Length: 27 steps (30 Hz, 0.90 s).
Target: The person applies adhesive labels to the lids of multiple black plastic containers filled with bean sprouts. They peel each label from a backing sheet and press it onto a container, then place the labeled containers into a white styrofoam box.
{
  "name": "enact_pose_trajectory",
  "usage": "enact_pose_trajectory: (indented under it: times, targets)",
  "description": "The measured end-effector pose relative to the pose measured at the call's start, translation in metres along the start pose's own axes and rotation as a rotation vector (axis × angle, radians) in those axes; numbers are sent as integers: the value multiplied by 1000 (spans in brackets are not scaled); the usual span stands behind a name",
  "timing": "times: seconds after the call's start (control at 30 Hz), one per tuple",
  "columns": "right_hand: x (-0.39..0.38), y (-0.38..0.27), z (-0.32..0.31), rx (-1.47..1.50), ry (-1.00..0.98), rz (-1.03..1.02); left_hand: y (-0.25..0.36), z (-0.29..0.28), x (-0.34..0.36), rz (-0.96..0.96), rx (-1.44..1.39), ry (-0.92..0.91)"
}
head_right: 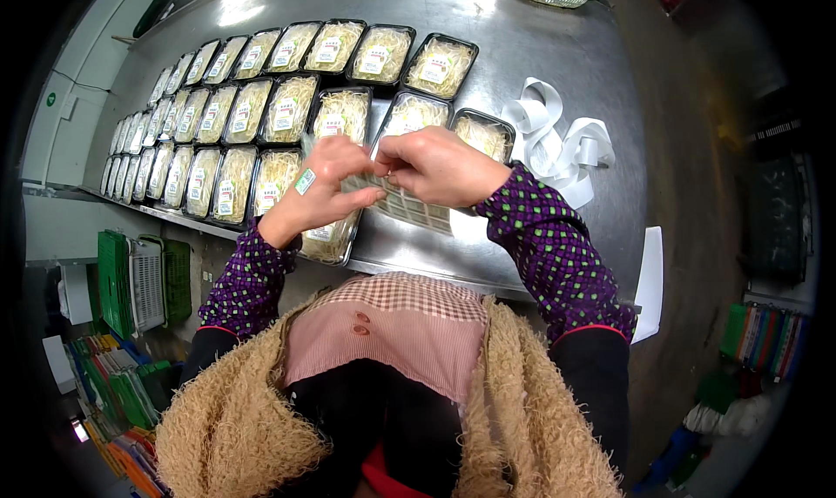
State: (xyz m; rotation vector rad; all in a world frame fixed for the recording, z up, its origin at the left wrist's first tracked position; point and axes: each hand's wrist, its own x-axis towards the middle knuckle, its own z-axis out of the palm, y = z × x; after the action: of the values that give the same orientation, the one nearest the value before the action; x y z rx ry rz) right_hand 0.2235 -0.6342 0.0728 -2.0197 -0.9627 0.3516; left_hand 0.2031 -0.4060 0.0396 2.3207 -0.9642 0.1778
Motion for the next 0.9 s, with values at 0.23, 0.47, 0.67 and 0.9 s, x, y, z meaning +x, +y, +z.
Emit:
enact_pose_trajectory:
  times: [0.23, 0.47, 0.67, 0.9]
  targets:
    - [-50, 18, 6, 672, 436, 325, 16, 0, 0, -405, -619, -45]
    - [-49, -3, 19, 394, 569, 218, 32, 0, 22, -559, -1032, -152]
    - [-50, -8, 23, 18, 702, 31, 41, 4, 21, -561, -1179, -150]
    - [-42, -12, 20, -486, 722, -152, 39, 15, 15, -365, -903, -56]
